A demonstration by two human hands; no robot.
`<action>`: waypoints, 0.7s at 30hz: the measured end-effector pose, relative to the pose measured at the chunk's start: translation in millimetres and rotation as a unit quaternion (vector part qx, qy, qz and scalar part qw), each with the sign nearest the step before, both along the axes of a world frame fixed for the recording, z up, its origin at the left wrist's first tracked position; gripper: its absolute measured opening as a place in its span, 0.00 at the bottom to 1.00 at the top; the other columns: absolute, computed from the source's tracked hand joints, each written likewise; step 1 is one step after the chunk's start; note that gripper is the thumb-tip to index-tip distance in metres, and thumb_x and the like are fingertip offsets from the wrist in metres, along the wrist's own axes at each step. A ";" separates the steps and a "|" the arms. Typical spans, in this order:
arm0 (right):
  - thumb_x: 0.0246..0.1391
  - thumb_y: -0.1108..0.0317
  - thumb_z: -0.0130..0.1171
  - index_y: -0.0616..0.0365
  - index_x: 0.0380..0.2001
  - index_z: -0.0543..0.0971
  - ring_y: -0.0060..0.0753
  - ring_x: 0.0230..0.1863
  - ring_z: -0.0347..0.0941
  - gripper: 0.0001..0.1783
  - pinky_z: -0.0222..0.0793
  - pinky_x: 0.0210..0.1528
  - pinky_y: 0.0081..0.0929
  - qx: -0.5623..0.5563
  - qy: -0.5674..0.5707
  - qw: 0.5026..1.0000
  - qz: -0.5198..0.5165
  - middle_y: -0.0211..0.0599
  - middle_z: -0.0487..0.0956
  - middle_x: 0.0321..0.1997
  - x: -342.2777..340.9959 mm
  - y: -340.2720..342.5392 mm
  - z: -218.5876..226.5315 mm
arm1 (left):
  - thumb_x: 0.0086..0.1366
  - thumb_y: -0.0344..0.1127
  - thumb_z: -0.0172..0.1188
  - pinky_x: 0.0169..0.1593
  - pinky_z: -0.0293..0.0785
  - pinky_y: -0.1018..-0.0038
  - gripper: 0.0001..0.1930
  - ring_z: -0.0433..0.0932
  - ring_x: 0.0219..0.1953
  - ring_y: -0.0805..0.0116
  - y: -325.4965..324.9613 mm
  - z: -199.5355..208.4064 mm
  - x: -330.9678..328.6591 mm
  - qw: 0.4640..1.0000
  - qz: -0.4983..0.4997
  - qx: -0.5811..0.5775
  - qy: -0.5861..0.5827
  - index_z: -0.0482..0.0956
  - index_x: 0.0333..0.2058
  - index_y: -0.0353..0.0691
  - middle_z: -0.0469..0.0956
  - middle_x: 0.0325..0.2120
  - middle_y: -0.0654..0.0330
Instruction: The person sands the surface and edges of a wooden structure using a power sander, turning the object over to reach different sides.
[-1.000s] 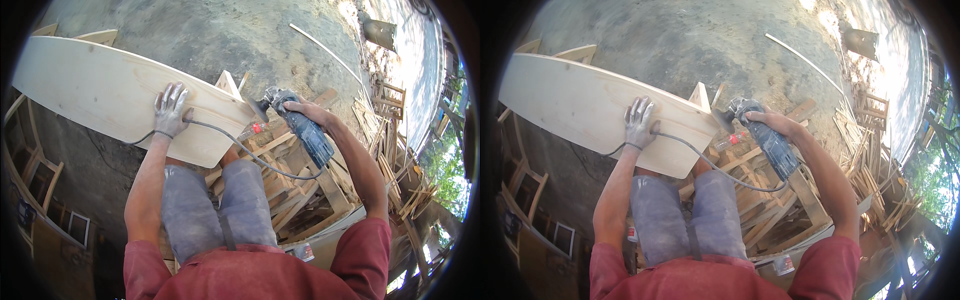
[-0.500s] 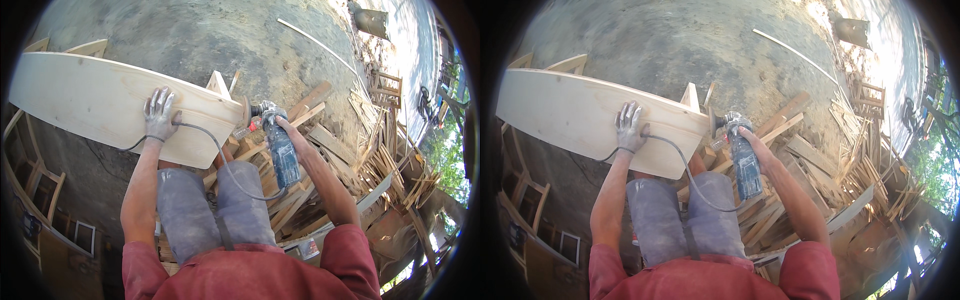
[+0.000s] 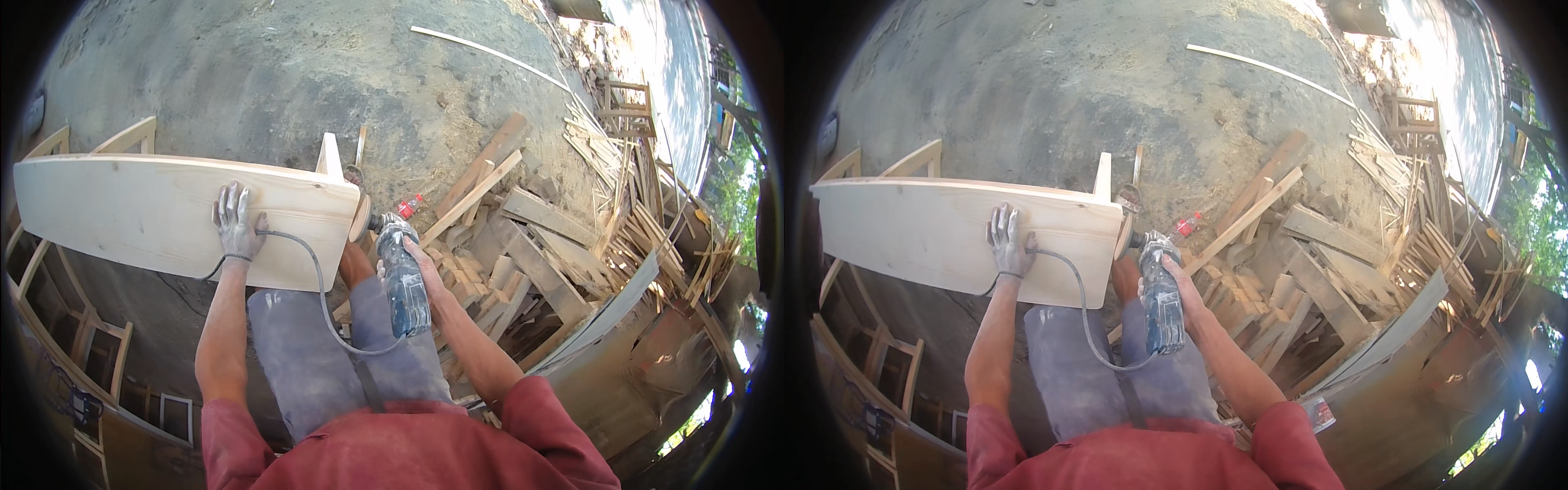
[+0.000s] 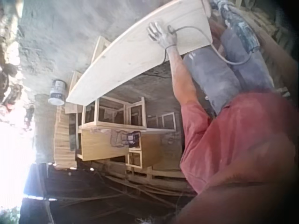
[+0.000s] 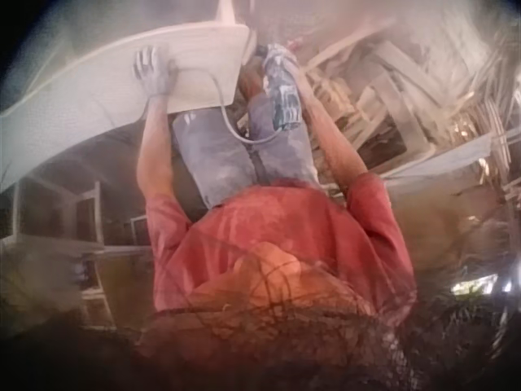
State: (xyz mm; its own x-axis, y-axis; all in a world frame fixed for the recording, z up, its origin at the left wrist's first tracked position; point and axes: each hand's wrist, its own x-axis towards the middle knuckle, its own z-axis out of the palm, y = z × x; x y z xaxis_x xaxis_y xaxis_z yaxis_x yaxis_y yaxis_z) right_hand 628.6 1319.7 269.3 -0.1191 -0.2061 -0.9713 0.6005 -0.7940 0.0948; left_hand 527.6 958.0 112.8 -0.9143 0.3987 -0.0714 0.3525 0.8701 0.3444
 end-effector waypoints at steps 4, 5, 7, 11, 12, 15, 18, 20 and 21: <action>0.65 0.43 0.58 0.59 0.46 0.76 0.35 0.29 0.82 0.27 0.82 0.30 0.32 0.014 0.014 1.000 -0.013 0.42 0.82 0.33 13.4 12.1 15.0 | 0.62 0.44 0.63 0.74 0.43 0.43 0.37 0.51 0.75 0.43 -4.2 0.7 -0.7 1.000 -0.008 -0.025 -0.007 0.61 0.67 0.41 0.57 0.72 0.46; 0.65 0.44 0.58 0.59 0.46 0.75 0.35 0.29 0.82 0.26 0.82 0.30 0.32 0.020 0.011 1.000 -0.009 0.42 0.82 0.34 16.2 16.9 17.7 | 0.62 0.44 0.63 0.74 0.43 0.43 0.37 0.51 0.75 0.43 -4.7 0.7 -0.6 1.000 -0.009 -0.021 -0.003 0.61 0.67 0.40 0.57 0.72 0.46; 0.65 0.45 0.58 0.60 0.47 0.75 0.34 0.30 0.82 0.26 0.82 0.31 0.32 0.046 0.005 0.999 0.018 0.42 0.82 0.34 15.7 31.4 20.7 | 0.62 0.44 0.62 0.74 0.43 0.43 0.37 0.51 0.75 0.43 -7.2 0.4 0.0 1.000 -0.011 -0.014 0.004 0.61 0.67 0.40 0.57 0.71 0.45; 0.65 0.49 0.59 0.60 0.48 0.74 0.34 0.31 0.82 0.24 0.82 0.32 0.31 0.061 0.021 0.998 0.026 0.43 0.82 0.34 8.4 62.4 26.7 | 0.62 0.45 0.62 0.74 0.43 0.42 0.37 0.52 0.75 0.43 -6.7 1.8 0.4 1.000 -0.011 -0.024 0.003 0.61 0.67 0.40 0.57 0.71 0.45; 0.65 0.50 0.59 0.59 0.48 0.74 0.34 0.32 0.82 0.22 0.82 0.33 0.31 0.061 0.020 0.998 0.029 0.42 0.82 0.34 3.2 67.8 29.4 | 0.62 0.45 0.62 0.74 0.44 0.42 0.37 0.52 0.75 0.43 -7.1 2.3 0.7 1.000 -0.009 -0.022 0.007 0.62 0.67 0.40 0.57 0.71 0.45; 0.64 0.57 0.59 0.57 0.49 0.72 0.35 0.32 0.82 0.19 0.81 0.35 0.33 0.074 0.021 0.995 0.064 0.42 0.81 0.34 -12.4 81.8 38.3 | 0.61 0.45 0.62 0.74 0.45 0.43 0.36 0.52 0.75 0.45 -3.9 6.4 1.3 1.000 0.002 -0.015 0.003 0.63 0.66 0.42 0.58 0.71 0.48; 0.63 0.58 0.59 0.57 0.50 0.72 0.36 0.33 0.82 0.19 0.82 0.36 0.33 0.127 0.019 0.981 0.149 0.43 0.82 0.36 -30.2 91.4 60.3 | 0.61 0.45 0.63 0.74 0.47 0.44 0.36 0.53 0.75 0.49 10.2 1.2 2.4 1.000 0.017 0.010 -0.004 0.64 0.66 0.44 0.59 0.72 0.52; 0.62 0.56 0.59 0.59 0.51 0.73 0.37 0.34 0.83 0.21 0.83 0.37 0.34 0.156 0.047 0.965 0.205 0.43 0.82 0.37 -41.9 94.1 72.1 | 0.61 0.47 0.63 0.74 0.47 0.46 0.35 0.53 0.75 0.52 18.4 6.5 1.0 0.999 0.037 0.001 -0.022 0.66 0.66 0.45 0.58 0.72 0.55; 0.62 0.56 0.60 0.59 0.51 0.73 0.37 0.34 0.83 0.21 0.83 0.37 0.35 0.149 0.062 0.962 0.221 0.43 0.82 0.37 -52.8 90.5 72.5 | 0.62 0.47 0.62 0.75 0.47 0.46 0.34 0.53 0.75 0.52 11.7 10.6 2.4 0.995 0.095 -0.007 -0.006 0.66 0.65 0.45 0.58 0.72 0.55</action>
State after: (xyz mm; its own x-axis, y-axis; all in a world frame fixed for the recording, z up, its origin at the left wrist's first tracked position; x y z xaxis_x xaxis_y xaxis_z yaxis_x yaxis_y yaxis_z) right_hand 575.8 1410.2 341.9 -0.2027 0.0215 -0.9790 0.8777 -0.4393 -0.1914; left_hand 530.0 969.7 123.3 -0.9722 0.2176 -0.0863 0.1773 0.9253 0.3351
